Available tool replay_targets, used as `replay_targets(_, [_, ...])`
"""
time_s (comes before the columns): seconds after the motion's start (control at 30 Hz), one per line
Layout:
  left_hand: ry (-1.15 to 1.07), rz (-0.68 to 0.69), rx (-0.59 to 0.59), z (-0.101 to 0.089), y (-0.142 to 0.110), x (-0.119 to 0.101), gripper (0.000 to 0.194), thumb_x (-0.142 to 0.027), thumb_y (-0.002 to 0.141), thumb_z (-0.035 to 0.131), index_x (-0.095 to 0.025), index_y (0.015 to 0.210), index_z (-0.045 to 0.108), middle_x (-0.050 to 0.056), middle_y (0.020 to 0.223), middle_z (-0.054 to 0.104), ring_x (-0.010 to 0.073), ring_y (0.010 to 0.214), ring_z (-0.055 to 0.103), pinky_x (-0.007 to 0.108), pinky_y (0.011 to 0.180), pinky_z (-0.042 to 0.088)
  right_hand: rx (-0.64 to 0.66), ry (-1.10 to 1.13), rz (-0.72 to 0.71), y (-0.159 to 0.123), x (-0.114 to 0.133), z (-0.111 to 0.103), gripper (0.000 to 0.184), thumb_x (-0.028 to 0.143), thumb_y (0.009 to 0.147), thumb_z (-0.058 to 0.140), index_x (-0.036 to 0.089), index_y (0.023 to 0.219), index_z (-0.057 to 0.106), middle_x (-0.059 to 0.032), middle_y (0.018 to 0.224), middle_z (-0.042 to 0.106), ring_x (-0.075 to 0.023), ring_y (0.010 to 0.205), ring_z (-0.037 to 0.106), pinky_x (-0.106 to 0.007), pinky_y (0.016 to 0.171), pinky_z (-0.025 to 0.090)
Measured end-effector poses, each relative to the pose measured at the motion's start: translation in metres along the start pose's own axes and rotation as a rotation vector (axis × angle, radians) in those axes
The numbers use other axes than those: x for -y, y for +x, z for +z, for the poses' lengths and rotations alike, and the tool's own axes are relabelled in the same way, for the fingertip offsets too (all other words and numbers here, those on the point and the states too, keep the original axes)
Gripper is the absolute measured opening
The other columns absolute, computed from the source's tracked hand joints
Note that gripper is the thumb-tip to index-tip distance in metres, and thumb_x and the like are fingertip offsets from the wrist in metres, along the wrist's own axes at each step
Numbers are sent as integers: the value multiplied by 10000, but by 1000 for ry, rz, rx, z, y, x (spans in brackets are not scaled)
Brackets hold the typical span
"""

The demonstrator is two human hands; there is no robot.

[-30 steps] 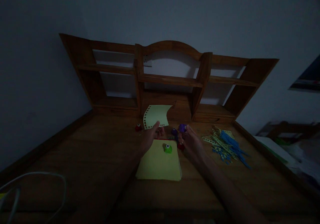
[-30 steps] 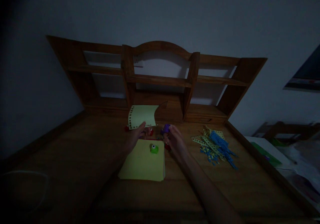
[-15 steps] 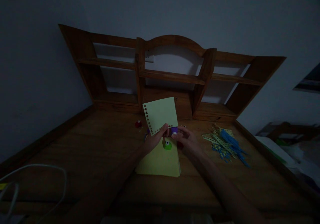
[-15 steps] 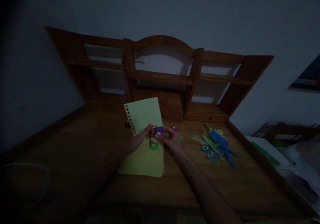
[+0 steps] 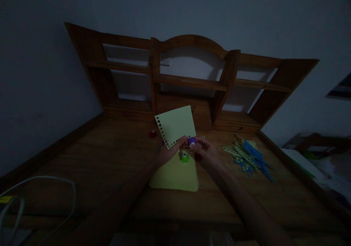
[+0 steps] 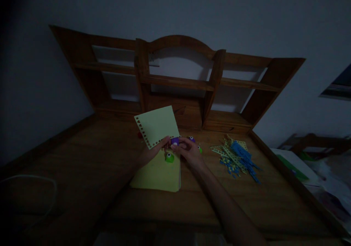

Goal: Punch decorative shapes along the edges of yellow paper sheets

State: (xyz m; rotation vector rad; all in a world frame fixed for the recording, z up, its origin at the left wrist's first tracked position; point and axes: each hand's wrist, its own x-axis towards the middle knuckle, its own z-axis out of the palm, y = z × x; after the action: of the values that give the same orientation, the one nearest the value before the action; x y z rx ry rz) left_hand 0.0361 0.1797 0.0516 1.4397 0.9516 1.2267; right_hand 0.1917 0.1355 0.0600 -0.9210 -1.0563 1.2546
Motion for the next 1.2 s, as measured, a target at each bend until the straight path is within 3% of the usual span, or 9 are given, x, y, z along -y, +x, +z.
replay_targets(0.3, [-30,-15,44,-3,1,1,318,-456,787,614,-163,663,617,55,720,644,163,662,586,326,759,485,40,-53,23,6,-5,-12,275,340,641,802,227,867,692,4,709,672,-130,585,577,-255,553,453])
replay_targets(1.2, [12,38,54,-3,-1,-4,329,-461,806,584,-166,661,599,29,698,636,159,666,591,301,727,482,90,-76,23,5,-2,-10,302,330,650,802,226,902,673,9,742,679,-139,629,604,-284,634,474])
